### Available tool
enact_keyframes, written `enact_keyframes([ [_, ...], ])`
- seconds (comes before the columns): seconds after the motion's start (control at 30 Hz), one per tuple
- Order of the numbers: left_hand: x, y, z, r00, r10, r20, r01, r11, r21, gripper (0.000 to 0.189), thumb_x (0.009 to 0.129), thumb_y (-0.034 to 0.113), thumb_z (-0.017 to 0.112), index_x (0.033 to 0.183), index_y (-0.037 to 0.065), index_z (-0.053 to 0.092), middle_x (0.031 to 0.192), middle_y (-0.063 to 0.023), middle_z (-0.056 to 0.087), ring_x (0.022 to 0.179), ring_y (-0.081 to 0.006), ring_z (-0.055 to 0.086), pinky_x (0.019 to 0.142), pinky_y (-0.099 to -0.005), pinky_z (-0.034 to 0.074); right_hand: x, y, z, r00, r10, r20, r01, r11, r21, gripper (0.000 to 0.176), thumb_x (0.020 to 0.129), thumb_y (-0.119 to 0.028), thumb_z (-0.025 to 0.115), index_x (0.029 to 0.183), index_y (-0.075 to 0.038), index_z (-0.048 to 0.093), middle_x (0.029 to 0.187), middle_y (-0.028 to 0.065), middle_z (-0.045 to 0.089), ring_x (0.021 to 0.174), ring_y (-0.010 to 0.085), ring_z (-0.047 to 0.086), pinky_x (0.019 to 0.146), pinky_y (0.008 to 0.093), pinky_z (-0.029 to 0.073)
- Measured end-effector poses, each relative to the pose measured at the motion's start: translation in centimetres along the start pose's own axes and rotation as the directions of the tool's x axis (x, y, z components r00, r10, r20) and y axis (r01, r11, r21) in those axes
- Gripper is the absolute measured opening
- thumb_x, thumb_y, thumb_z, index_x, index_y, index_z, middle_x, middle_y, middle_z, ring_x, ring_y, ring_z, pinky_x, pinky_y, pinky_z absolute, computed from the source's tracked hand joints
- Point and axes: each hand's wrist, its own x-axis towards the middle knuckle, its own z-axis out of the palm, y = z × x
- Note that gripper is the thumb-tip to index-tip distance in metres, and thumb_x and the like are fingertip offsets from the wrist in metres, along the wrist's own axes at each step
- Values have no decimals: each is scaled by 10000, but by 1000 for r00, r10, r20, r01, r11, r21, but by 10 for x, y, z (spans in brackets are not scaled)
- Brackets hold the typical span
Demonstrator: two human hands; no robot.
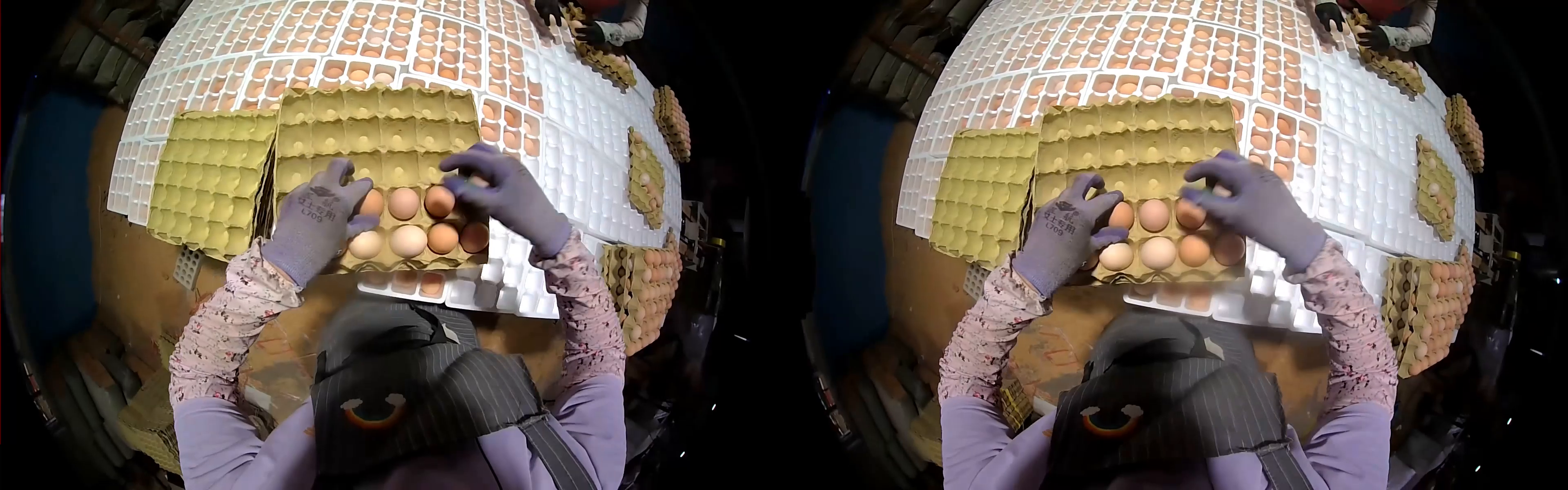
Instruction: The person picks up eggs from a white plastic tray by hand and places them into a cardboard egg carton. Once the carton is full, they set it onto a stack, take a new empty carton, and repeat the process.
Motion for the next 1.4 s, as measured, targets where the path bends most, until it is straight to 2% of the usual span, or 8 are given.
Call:
enact_keyframes([
  [0.13, -1, -11, -24, 921, -259, 290, 389, 631, -671, 453, 877, 171, 693, 1295, 39, 579, 1113, -93, 626, 881, -148, 644, 777, -312, 543, 5, 12, 19, 956, -251, 151, 284, 673, -683, 420, 864, -351, 692, 1190, -90, 647, 1027, 136, 655, 884, 260, 666, 790, 366, 536],
  [0.2, -19, -18, -63, 888, -267, 374, 430, 197, -881, 412, 921, 107, 559, 1327, 41, 573, 1131, -77, 659, 1045, -194, 634, 911, -330, 514, 2, 2, 4, 999, -33, 39, 38, 992, -123, 495, 854, -296, 697, 1290, -90, 583, 1109, 119, 665, 886, 204, 672, 797, 333, 535],
  [0.33, -59, -53, -67, 951, -273, 145, 297, 683, -667, 382, 885, 140, 637, 1263, 78, 630, 1330, -116, 532, 1171, -227, 577, 940, -363, 514, 2, -10, -3, 989, -41, 141, -61, 762, 645, 376, 834, -212, 724, 1178, -79, 645, 1185, 43, 621, 937, 129, 637, 853, 295, 523],
  [0.6, -79, -22, -30, 991, -121, 53, 94, 929, 357, 428, 714, 353, 787, 1073, 176, 635, 1369, -75, 475, 1041, -301, 572, 793, -432, 554, 19, -25, 55, 942, -302, 146, 302, 578, -758, 172, 822, -235, 695, 970, -151, 669, 1276, 46, 505, 1057, 267, 569, 849, 433, 518],
  [0.7, -89, -35, -32, 996, -85, -34, 92, 940, 329, 457, 782, 356, 767, 1178, 166, 639, 1397, -65, 475, 1020, -261, 603, 792, -400, 558, 10, -6, 46, 894, -440, -79, 347, 795, -498, 246, 778, -259, 753, 969, -116, 688, 1272, 83, 544, 1021, 298, 594, 860, 405, 518],
  [0.77, -99, -33, -40, 877, -460, 141, 380, 483, -788, 567, 881, 582, 624, 1179, 100, 641, 1401, -98, 512, 1023, -235, 624, 781, -313, 547, -15, -2, 32, 963, -153, -224, 189, 970, 150, 344, 776, -266, 776, 1053, -68, 723, 1295, 130, 558, 1165, 299, 591, 953, 356, 492],
  [1.07, -29, 112, -10, 827, -180, 533, 486, -248, -838, 471, 986, 401, 508, 1219, 13, 637, 1107, -92, 684, 916, -161, 654, 657, -249, 509, -126, 101, 5, 932, 277, -233, 14, 617, 787, 598, 980, -461, 530, 1307, 38, 572, 1073, 102, 676, 807, 159, 629, 723, 300, 520],
  [1.4, 125, 212, 208, 896, -406, -177, 265, 813, -519, 382, 901, 290, 696, 1216, 79, 648, 1377, -222, 465, 1054, -381, 604, 904, -421, 505, -85, 252, -24, 811, -60, -582, -178, 922, -344, 413, 791, -344, 761, 1130, -121, 681, 1335, 84, 514, 1020, 309, 572, 870, 419, 502],
])
